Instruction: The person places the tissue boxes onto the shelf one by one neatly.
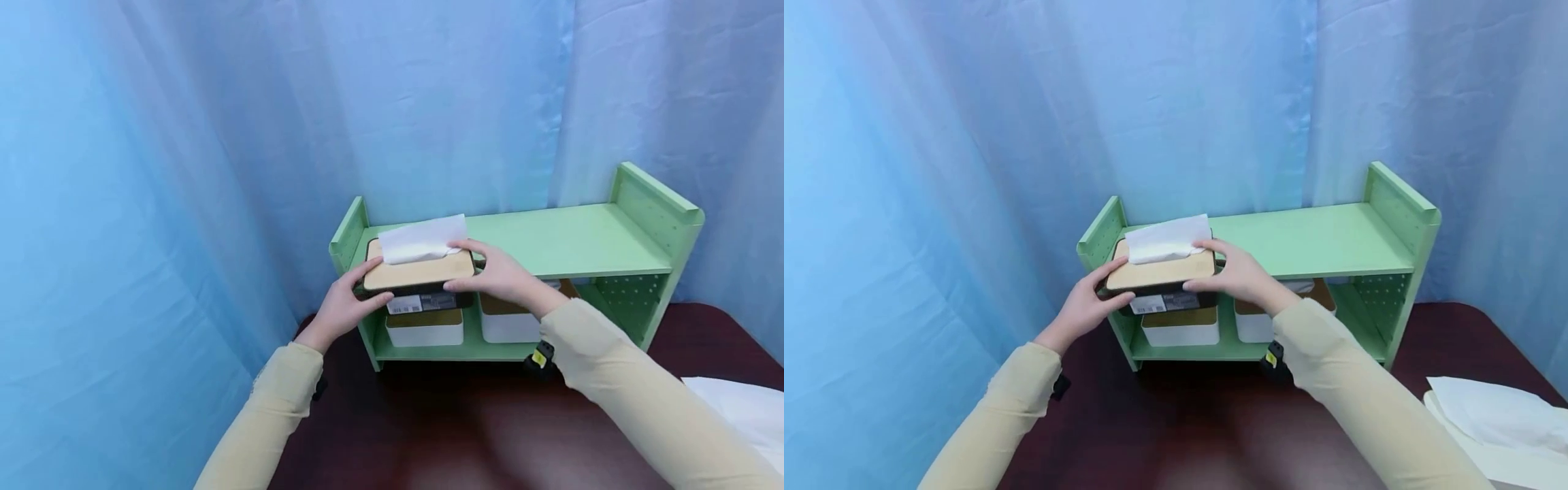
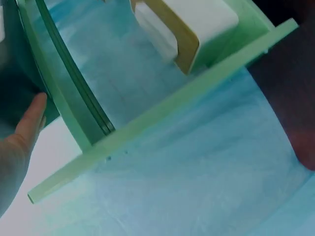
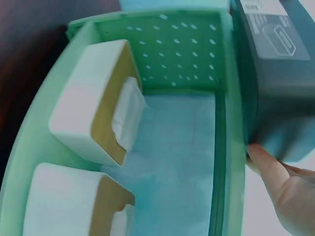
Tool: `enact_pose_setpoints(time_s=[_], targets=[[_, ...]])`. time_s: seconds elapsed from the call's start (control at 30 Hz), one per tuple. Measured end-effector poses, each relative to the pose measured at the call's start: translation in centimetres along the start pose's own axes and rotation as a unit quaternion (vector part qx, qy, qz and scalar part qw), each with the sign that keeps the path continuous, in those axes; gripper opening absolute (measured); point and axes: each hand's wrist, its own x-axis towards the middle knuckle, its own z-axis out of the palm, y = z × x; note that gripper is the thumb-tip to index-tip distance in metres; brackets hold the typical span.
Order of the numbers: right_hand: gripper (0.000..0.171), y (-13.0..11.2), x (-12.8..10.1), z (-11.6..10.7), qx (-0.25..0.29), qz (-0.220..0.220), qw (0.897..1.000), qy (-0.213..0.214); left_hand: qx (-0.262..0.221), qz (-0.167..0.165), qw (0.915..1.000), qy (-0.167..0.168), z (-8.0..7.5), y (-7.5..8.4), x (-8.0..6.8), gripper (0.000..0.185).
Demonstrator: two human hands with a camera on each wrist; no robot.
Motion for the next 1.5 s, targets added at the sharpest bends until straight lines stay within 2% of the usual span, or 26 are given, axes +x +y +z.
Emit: enact_pose_setpoints(time_s=[0.13,0.33,0.53,0.67,0.87,1.1,1.33,1.5], targets=[[0.080,-0.3,0.9,-1.1,0.007,0.029,1.000,-0.006,-0.003,-0.014,0.9996,-0.022,-0.4,0.3,1.5,0.063],[0.081,-0.8,1.8,-1.3,-0.003,0.046,0.999,-0.010,0.017,-0.028,0.9986,-0.042,-0.7,0.1,3.0,0.063],[0.083,-1.3,3.1,-0.8,-0.024,0.055,0.998,0.009,0.033,-0.065,0.9971,-0.019,-0.6,0.0,4.3,0.061],[0.083,-1.2,3.8,-0.4,-0.035,0.063,0.997,0.018,0.036,-0.077,0.9964,-0.005,-0.3,-0.3,5.0,0.061],[0.081,-0.8,4.4,-0.3,-0.040,0.060,0.997,0.028,0.044,-0.079,0.9958,0.015,0.1,-0.1,5.6,0.065],[0.084,-0.5,4.7,-0.2,-0.056,0.062,0.995,0.050,0.047,-0.058,0.9958,0.054,1.0,-0.1,6.1,0.072],[0.092,-0.1,4.9,0.2,-0.065,0.088,0.990,0.085,0.052,-0.071,0.9923,0.087,1.8,-0.1,6.5,0.072],[0.091,-0.2,5.1,0.3,-0.058,0.104,0.987,0.104,0.053,-0.086,0.9904,0.095,1.9,0.4,6.9,0.071]])
